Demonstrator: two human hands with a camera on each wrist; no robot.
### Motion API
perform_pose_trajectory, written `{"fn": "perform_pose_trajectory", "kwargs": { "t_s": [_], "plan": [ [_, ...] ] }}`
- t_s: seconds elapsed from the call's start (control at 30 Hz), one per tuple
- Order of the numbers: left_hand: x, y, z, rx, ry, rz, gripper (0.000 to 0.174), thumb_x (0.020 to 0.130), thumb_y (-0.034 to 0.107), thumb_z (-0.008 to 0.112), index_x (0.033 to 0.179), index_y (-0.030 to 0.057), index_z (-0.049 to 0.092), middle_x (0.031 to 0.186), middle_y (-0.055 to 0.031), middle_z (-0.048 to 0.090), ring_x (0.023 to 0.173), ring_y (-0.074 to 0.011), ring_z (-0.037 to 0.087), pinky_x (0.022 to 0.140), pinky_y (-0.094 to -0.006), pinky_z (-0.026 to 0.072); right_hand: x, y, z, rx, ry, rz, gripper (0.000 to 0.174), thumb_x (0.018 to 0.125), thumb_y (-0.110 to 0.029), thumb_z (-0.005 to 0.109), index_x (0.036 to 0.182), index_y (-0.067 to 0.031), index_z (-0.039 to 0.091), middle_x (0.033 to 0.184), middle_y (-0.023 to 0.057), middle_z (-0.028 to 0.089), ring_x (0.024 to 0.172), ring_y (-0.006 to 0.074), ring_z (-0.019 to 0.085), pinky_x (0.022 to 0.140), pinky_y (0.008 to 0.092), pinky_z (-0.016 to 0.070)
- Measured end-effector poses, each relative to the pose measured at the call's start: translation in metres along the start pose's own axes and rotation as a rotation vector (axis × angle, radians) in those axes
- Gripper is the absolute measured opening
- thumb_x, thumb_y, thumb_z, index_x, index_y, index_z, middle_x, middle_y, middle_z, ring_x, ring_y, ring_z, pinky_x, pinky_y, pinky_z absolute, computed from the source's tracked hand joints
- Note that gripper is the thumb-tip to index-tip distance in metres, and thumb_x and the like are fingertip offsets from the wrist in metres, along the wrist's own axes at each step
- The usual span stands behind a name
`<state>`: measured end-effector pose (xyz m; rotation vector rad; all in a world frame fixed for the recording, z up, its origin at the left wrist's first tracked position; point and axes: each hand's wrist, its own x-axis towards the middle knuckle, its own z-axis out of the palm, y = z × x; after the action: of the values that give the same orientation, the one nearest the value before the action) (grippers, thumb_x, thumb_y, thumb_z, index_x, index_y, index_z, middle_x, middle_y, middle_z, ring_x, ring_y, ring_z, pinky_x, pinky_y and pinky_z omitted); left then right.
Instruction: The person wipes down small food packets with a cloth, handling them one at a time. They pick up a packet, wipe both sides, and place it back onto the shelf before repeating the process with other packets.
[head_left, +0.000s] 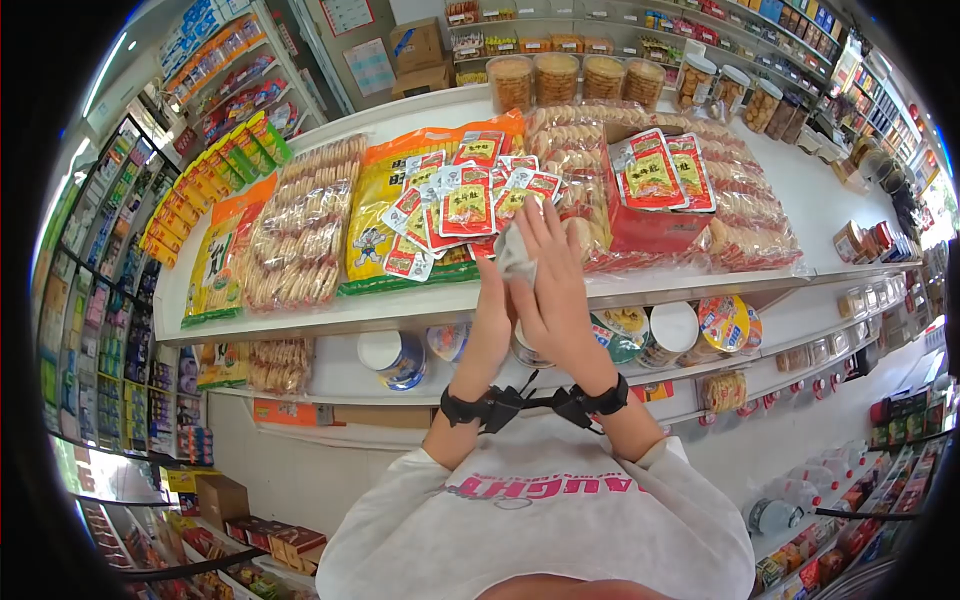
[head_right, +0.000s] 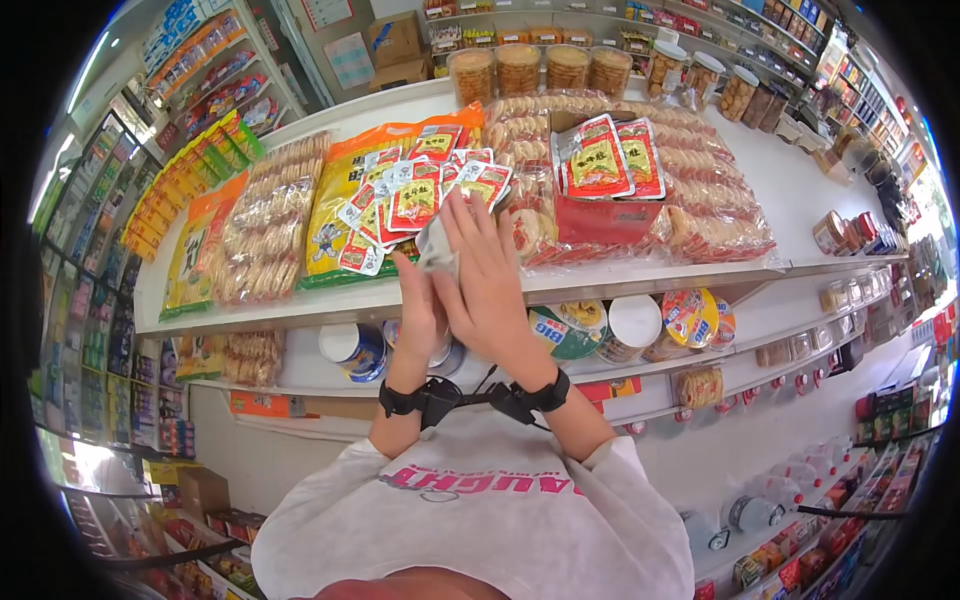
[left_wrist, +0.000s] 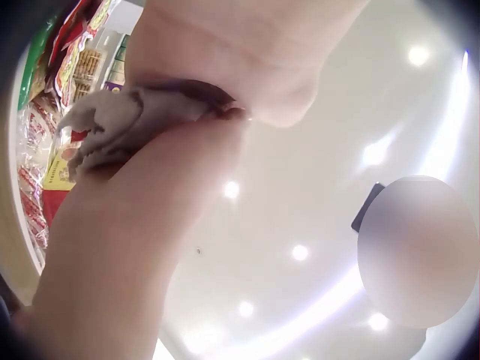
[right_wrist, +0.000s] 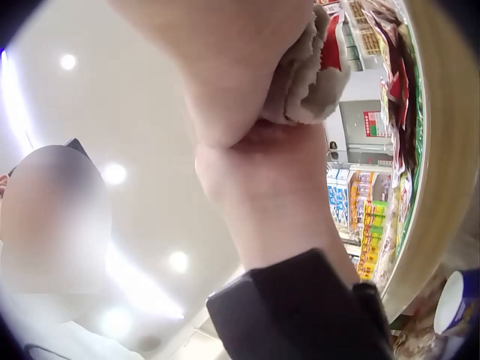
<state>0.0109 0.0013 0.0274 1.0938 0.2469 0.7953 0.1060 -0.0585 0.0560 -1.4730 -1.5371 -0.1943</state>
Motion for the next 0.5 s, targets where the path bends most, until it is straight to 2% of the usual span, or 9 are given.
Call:
{"fn": "perform_pose_trajectory", "kwargs": {
  "t_s": [0.03, 0.13, 0.17, 0.2, 0.33, 0.37, 0.43, 0.47, 0.5],
  "plan": [
    [0.001, 0.001, -0.009, 0.060, -0.024, -0.049, 0.084, 0.102, 0.066, 0.016, 0.156, 0.0021, 0.024, 0.157, -0.0093, 0.036, 0.144, -0.0221, 0.036, 0.120, -0.0381, 0.0267, 0.001, 0.005, 0.000, -0.084, -0.011, 0.008, 0.060, 0.095, -0.017, 0.051, 0.148, 0.0073, 0.037, 0.160, 0.0245, 0.026, 0.151, 0.0399, 0.020, 0.122, 0.0552, 0.0111],
    [-0.003, 0.007, -0.016, 0.260, -0.091, -0.059, 0.084, 0.102, 0.068, 0.016, 0.156, 0.0040, 0.024, 0.155, -0.0104, 0.039, 0.143, -0.0226, 0.037, 0.118, -0.0396, 0.0289, 0.007, 0.025, 0.006, -0.014, 0.146, 0.085, 0.057, 0.094, -0.016, 0.052, 0.146, 0.0062, 0.042, 0.160, 0.0238, 0.028, 0.151, 0.0395, 0.021, 0.122, 0.0541, 0.0119],
    [-0.004, 0.007, -0.011, 0.246, -0.078, -0.027, 0.084, 0.102, 0.068, 0.016, 0.156, 0.0043, 0.024, 0.154, -0.0106, 0.040, 0.142, -0.0228, 0.038, 0.118, -0.0398, 0.0306, 0.007, 0.024, 0.010, -0.018, 0.245, 0.096, 0.054, 0.092, -0.013, 0.054, 0.142, 0.0045, 0.046, 0.157, 0.0232, 0.035, 0.149, 0.0393, 0.027, 0.122, 0.0545, 0.0143],
    [-0.005, 0.007, -0.008, 0.232, -0.062, 0.005, 0.083, 0.102, 0.068, 0.016, 0.156, 0.0046, 0.025, 0.154, -0.0107, 0.040, 0.142, -0.0230, 0.039, 0.117, -0.0401, 0.0323, 0.006, 0.017, 0.005, -0.005, 0.180, 0.036, 0.054, 0.091, -0.012, 0.054, 0.141, 0.0045, 0.047, 0.155, 0.0234, 0.037, 0.148, 0.0394, 0.029, 0.121, 0.0547, 0.0152],
    [-0.005, 0.012, -0.006, 0.085, 0.090, -0.118, 0.082, 0.102, 0.067, 0.016, 0.154, 0.0052, 0.026, 0.151, -0.0131, 0.042, 0.136, -0.0237, 0.047, 0.108, -0.0389, 0.0441, 0.003, -0.004, -0.006, 0.058, -0.072, -0.165, 0.054, 0.086, -0.007, 0.054, 0.139, 0.0033, 0.049, 0.150, 0.0236, 0.043, 0.144, 0.0392, 0.036, 0.121, 0.0554, 0.0182],
    [-0.002, 0.000, -0.013, 0.056, 0.094, -0.034, 0.076, 0.105, 0.063, 0.022, 0.151, 0.0041, 0.034, 0.142, -0.0142, 0.051, 0.129, -0.0204, 0.053, 0.103, -0.0365, 0.0467, 0.002, -0.005, -0.006, 0.076, -0.134, -0.199, 0.054, 0.085, -0.006, 0.054, 0.139, 0.0026, 0.050, 0.149, 0.0236, 0.044, 0.143, 0.0391, 0.038, 0.121, 0.0555, 0.0187],
    [0.005, 0.008, -0.022, 0.459, -0.062, -0.156, 0.061, 0.107, 0.049, 0.036, 0.145, 0.0010, 0.039, 0.133, -0.0125, 0.055, 0.113, -0.0148, 0.057, 0.093, -0.0287, 0.0488, -0.001, 0.025, 0.002, 0.001, -0.058, -0.139, 0.049, 0.090, -0.009, 0.054, 0.138, 0.0013, 0.051, 0.146, 0.0229, 0.048, 0.139, 0.0362, 0.043, 0.120, 0.0514, 0.0232],
    [0.005, 0.011, -0.022, 0.549, -0.079, -0.199, 0.057, 0.107, 0.043, 0.041, 0.144, -0.0001, 0.039, 0.132, -0.0121, 0.055, 0.111, -0.0135, 0.057, 0.092, -0.0268, 0.0485, -0.004, 0.040, 0.006, -0.037, -0.020, -0.112, 0.047, 0.092, -0.010, 0.054, 0.138, 0.0007, 0.051, 0.144, 0.0225, 0.050, 0.137, 0.0348, 0.046, 0.119, 0.0493, 0.0255],
    [0.005, 0.015, -0.022, 0.640, -0.101, -0.241, 0.052, 0.108, 0.037, 0.046, 0.143, -0.0012, 0.040, 0.131, -0.0118, 0.055, 0.110, -0.0121, 0.057, 0.092, -0.0250, 0.0481, -0.004, 0.044, 0.008, 0.141, 0.086, 0.036, 0.045, 0.095, -0.014, 0.054, 0.137, 0.0004, 0.052, 0.142, 0.0210, 0.052, 0.134, 0.0315, 0.048, 0.117, 0.0464, 0.0281]
  ]
}}
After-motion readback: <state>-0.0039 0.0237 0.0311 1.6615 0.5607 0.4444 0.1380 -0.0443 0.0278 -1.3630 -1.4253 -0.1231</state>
